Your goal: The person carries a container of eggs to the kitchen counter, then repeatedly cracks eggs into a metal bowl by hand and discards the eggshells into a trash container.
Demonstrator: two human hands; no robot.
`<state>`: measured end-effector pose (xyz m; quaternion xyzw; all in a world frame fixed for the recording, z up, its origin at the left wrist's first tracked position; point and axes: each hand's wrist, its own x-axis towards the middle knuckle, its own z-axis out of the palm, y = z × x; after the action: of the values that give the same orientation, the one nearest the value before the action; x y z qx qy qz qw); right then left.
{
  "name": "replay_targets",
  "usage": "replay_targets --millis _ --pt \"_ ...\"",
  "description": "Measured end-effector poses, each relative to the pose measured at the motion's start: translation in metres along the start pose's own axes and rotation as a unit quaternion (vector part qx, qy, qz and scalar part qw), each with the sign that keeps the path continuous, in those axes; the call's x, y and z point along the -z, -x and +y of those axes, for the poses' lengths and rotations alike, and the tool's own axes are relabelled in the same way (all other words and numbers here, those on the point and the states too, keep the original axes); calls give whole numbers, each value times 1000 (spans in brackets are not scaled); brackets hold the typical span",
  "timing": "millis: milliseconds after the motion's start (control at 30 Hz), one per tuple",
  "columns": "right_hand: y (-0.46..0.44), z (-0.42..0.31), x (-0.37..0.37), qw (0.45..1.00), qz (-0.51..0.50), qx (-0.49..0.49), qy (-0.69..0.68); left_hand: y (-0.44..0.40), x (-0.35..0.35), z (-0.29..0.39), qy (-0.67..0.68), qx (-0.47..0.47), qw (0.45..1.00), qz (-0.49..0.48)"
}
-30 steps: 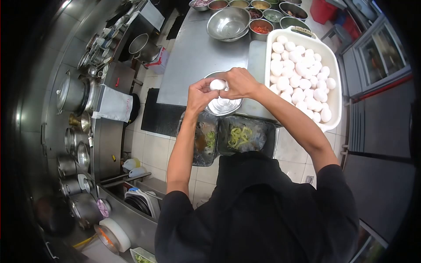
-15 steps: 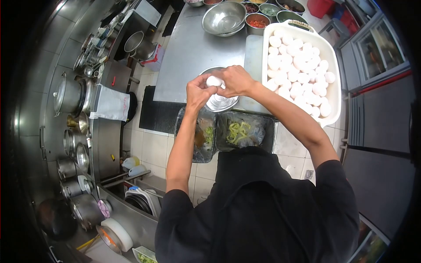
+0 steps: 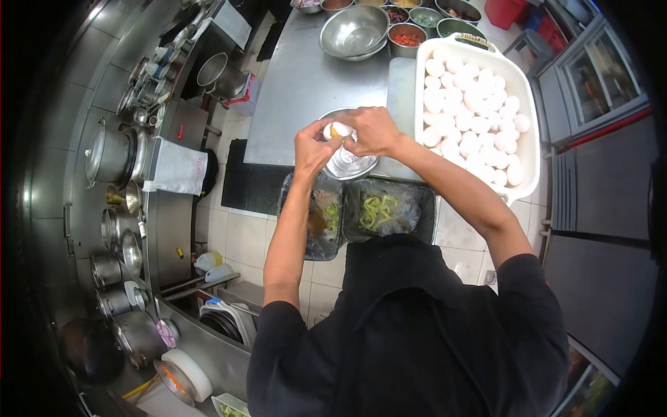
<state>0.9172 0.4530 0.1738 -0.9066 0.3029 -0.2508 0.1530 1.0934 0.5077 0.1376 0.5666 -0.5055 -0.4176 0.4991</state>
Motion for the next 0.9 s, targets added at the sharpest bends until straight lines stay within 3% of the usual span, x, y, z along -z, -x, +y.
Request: replay_targets --millis 67,100,167,267,367,467,533,633,700,767,833,867,900 --pt "3 3 8 999 25 11 -19 0 6 -1 -43 -21 999 -8" --pt "3 4 11 1000 -1 9 9 1 7 -2 -151 -74 986 -2" --pt "3 8 16 997 -53 2 63 10 6 21 -359 -174 917 12" --pt "5 14 13 992 -37 -15 122 17 4 19 -490 -266 827 77" --pt "19 -5 31 994 26 -91 45 26 3 23 -355 -189 910 102" --pt "55 -41 57 982 -2 -171 -77 54 3 35 -196 -63 970 129" --pt "82 -64 65 959 -101 -241 -106 81 5 23 -111 -13 989 97" --pt "124 -69 45 928 -190 -308 -85 126 -8 33 -89 36 995 -15" --pt "138 -74 46 914 -174 -347 -119 141 -18 45 -218 -24 971 -96" --pt "148 -77 40 899 -130 -370 -194 151 -29 40 -263 -115 954 -89" --pt "153 -81 30 872 -59 -375 -308 161 -38 46 -157 -12 976 -152" --pt "153 -85 33 856 -74 -368 -355 164 -45 50 -101 24 980 -170" --pt "151 -91 32 871 -66 -351 -336 167 -52 52 -45 59 979 -188"
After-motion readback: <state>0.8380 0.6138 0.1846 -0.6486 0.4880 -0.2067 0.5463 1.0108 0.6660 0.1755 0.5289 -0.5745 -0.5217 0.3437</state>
